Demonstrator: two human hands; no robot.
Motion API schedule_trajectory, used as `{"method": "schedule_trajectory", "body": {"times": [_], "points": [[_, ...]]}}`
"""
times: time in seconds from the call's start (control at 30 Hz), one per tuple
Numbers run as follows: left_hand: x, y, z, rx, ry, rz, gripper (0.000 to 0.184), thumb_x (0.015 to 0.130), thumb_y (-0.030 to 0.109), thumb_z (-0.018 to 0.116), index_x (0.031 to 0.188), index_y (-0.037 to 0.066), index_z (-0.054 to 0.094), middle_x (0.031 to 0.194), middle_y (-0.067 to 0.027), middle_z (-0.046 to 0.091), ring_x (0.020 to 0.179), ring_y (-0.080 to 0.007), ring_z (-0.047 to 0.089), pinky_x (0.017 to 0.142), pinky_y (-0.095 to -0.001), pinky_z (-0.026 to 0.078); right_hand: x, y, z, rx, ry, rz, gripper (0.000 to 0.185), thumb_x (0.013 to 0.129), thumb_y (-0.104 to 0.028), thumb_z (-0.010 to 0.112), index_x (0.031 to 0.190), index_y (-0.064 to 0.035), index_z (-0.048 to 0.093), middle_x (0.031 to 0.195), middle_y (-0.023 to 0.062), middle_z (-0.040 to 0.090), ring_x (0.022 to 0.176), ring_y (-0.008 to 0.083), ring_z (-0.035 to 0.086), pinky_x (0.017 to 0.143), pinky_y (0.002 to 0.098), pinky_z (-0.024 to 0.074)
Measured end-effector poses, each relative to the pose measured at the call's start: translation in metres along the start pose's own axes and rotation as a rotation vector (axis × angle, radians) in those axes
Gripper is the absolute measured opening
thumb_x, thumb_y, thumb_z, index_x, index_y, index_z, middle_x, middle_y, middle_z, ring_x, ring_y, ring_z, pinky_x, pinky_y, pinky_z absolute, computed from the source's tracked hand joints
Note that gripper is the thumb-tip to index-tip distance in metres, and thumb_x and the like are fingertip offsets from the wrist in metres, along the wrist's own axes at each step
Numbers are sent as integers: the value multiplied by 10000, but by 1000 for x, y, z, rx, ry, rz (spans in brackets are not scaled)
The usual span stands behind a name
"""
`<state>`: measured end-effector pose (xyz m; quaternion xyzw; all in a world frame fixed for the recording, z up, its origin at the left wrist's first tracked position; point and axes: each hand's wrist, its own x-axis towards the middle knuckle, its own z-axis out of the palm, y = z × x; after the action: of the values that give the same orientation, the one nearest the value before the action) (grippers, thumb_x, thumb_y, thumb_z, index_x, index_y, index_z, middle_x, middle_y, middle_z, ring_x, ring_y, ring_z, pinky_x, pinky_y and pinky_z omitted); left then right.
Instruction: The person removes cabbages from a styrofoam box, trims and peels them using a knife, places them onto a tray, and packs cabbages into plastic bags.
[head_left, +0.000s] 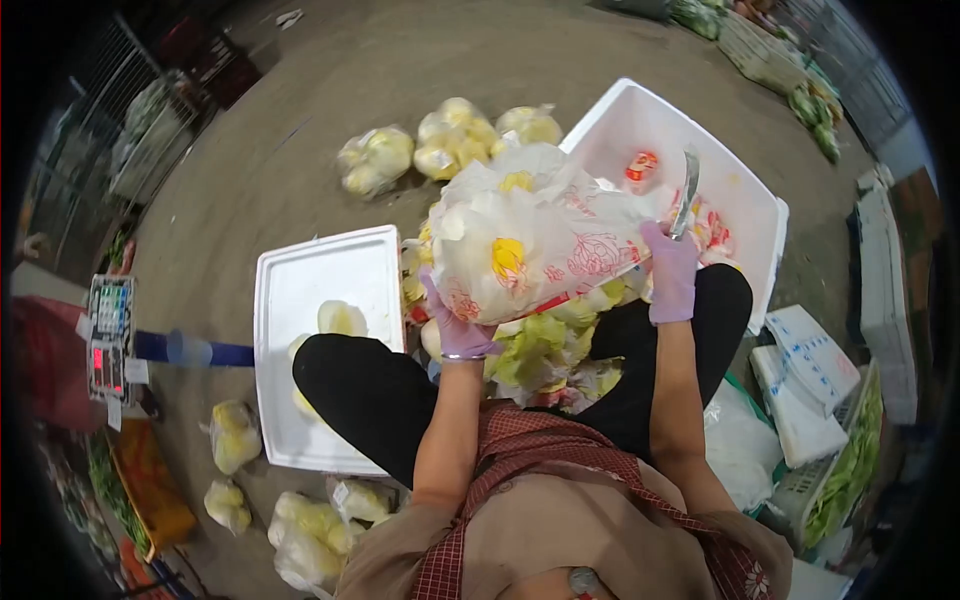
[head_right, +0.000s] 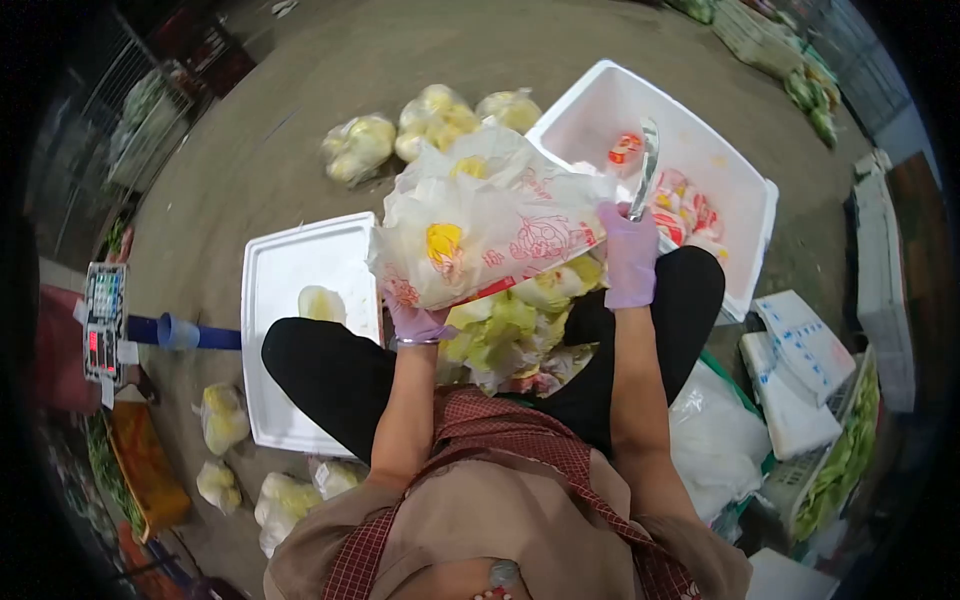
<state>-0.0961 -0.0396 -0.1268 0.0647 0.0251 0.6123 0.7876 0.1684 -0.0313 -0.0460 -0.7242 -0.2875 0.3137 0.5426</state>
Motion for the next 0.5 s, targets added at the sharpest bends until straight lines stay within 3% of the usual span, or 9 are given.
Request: {"method": "schedule_trajectory", "body": {"times": [0.03, 0.1, 0.13, 0.2, 0.23, 0.3, 0.4, 0.43, 0.5], "points": [[4, 5, -1, -53, -79, -74, 646, 881, 536, 451, 1346, 90, 400, 1315, -111, 486, 1169, -287, 494, 980, -472, 413, -1, -5, 4, -150, 93, -138, 254, 809, -238, 683, 923, -26, 601, 849, 29, 607, 728, 94, 560, 702, 228, 460], [11, 9, -3, -161, -246, -237, 690, 862, 552, 506, 1353, 79, 404, 1321, -109, 497, 1191, -290, 495, 1012, -472, 393, -13, -14, 13, -48, 119, -407, 256, 801, -217, 699, 909, -14, 587, 833, 19, 591, 720, 79, 535, 703, 230, 455], [10, 9, 6, -31, -138, -213, 690, 862, 547, 509, 1351, 72, 405, 1309, -112, 507, 1183, -286, 503, 1009, -461, 399, -21, -18, 18, 5, 135, -540, 258, 797, -206, 707, 903, -8, 580, 825, 14, 583, 716, 72, 523, 704, 230, 453], [7, 5, 24, 229, 82, -171, 690, 862, 538, 515, 1345, 57, 406, 1284, -118, 526, 1168, -276, 517, 1003, -441, 411, -36, -25, 22, -86, -121, -590, 358, 783, -214, 726, 1030, -1, 576, 907, 59, 616, 801, 105, 568, 751, 264, 465], [7, 4, 21, 291, 63, -174, 683, 866, 532, 513, 1346, 57, 405, 1286, -120, 523, 1167, -276, 519, 1002, -437, 412, -45, -31, 23, -186, -263, -593, 408, 782, -229, 730, 1077, 2, 569, 942, 76, 625, 833, 118, 580, 770, 272, 467], [5, 0, 16, 414, 23, -184, 669, 875, 520, 507, 1348, 59, 403, 1290, -123, 518, 1165, -274, 521, 1001, -431, 413, -63, -46, 35, -311, -531, -309, 490, 775, -248, 738, 1143, 10, 544, 1022, 110, 627, 870, 137, 591, 790, 273, 467], [2, -6, 23, 371, 33, -179, 664, 878, 522, 503, 1344, 58, 408, 1298, -126, 511, 1166, -274, 520, 994, -428, 420, -67, -22, 52, -245, -531, -295, 541, 756, -244, 748, 1180, 16, 537, 952, 70, 621, 718, 84, 563, 648, 273, 476], [3, -7, 23, 270, 48, -179, 668, 877, 531, 497, 1341, 58, 410, 1302, -128, 507, 1166, -276, 520, 994, -427, 421, -72, -18, 50, -61, -563, -110, 483, 748, -268, 746, 1090, 30, 582, 884, 80, 639, 691, 101, 572, 644, 273, 478], [4, -7, 23, 71, 80, -176, 678, 875, 551, 485, 1336, 58, 416, 1310, -133, 499, 1166, -279, 520, 993, -425, 423, -88, -35, 32, -254, -767, -68, 402, 751, -288, 743, 981, 18, 622, 801, 70, 641, 672, 105, 579, 642, 269, 480]]}}
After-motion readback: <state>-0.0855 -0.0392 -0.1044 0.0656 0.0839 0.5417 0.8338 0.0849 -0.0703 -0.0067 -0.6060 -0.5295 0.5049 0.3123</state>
